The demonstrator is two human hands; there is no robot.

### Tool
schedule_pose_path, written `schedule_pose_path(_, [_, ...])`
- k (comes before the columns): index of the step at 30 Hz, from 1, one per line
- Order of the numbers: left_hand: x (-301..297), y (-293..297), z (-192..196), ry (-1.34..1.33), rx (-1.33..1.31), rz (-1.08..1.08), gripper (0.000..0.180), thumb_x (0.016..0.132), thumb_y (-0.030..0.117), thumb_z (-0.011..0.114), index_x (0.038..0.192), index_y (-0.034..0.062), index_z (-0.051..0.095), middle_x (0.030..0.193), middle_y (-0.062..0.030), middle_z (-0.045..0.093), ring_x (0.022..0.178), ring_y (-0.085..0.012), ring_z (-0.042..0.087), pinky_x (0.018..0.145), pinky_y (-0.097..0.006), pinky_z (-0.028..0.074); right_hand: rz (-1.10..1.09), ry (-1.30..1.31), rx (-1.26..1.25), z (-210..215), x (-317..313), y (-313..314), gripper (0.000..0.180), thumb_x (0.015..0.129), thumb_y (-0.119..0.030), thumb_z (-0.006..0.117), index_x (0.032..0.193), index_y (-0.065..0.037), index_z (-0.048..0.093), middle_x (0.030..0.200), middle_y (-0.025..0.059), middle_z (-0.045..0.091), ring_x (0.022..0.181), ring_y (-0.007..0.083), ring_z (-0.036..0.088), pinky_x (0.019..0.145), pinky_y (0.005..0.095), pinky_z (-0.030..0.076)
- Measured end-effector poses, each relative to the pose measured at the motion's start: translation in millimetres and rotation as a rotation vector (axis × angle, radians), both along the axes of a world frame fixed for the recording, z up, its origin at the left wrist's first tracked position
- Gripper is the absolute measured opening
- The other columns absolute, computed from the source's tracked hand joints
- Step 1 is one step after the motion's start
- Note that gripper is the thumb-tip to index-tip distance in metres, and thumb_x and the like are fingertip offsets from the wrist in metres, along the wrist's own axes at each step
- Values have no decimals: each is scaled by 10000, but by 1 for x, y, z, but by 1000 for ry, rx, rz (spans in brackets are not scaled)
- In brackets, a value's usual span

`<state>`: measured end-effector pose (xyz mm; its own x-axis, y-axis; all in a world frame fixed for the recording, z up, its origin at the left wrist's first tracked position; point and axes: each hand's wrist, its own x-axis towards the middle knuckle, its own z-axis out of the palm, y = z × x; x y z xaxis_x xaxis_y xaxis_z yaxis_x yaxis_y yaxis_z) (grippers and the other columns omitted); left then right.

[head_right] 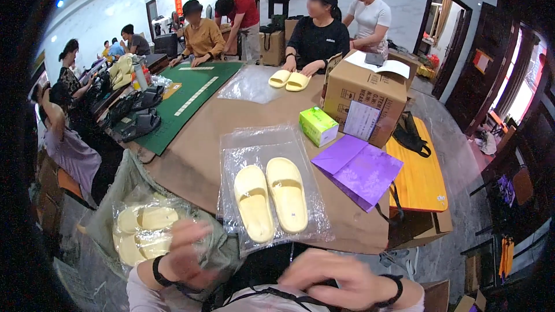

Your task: The person is packing yellow and black slides into plastic bags and organizing them on a table in a shoe manufacturing environment.

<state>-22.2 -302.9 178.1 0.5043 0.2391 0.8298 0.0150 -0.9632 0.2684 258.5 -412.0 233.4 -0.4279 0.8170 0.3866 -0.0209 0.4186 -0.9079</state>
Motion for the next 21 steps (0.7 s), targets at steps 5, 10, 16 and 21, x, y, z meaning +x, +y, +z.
schedule_pose_path(5, [42,17,-61,704,-248,99,803,740,527,655,1337,51,407,1347,-291,337,1223,-467,340,1002,-538,276,69,-748,-212,-90,3,33,305,930,-256,498,1080,-4,579,1016,141,625,967,294,592,840,409,460])
schedule_pose_path(10, [62,16,-118,799,-223,339,808,817,457,593,1401,2,267,1397,-308,261,1283,-500,237,1026,-601,187,-69,-1029,-85,-173,-6,64,365,885,-205,525,1191,-7,531,1202,252,507,1134,379,498,939,432,419])
schedule_pose_path(16, [69,29,-129,701,-460,363,513,939,249,424,1412,98,297,1428,-258,257,1288,-513,217,1010,-652,156,-400,-966,193,-201,-12,94,557,809,-115,551,1350,-116,417,1266,420,339,1208,565,329,1025,524,326])
schedule_pose_path(21, [69,34,-132,703,-679,221,475,969,259,360,1434,208,278,1452,-265,211,1302,-539,166,997,-690,117,-448,-951,196,-240,-21,127,584,802,-121,546,1364,-78,392,1305,345,366,1226,529,332,1013,512,339])
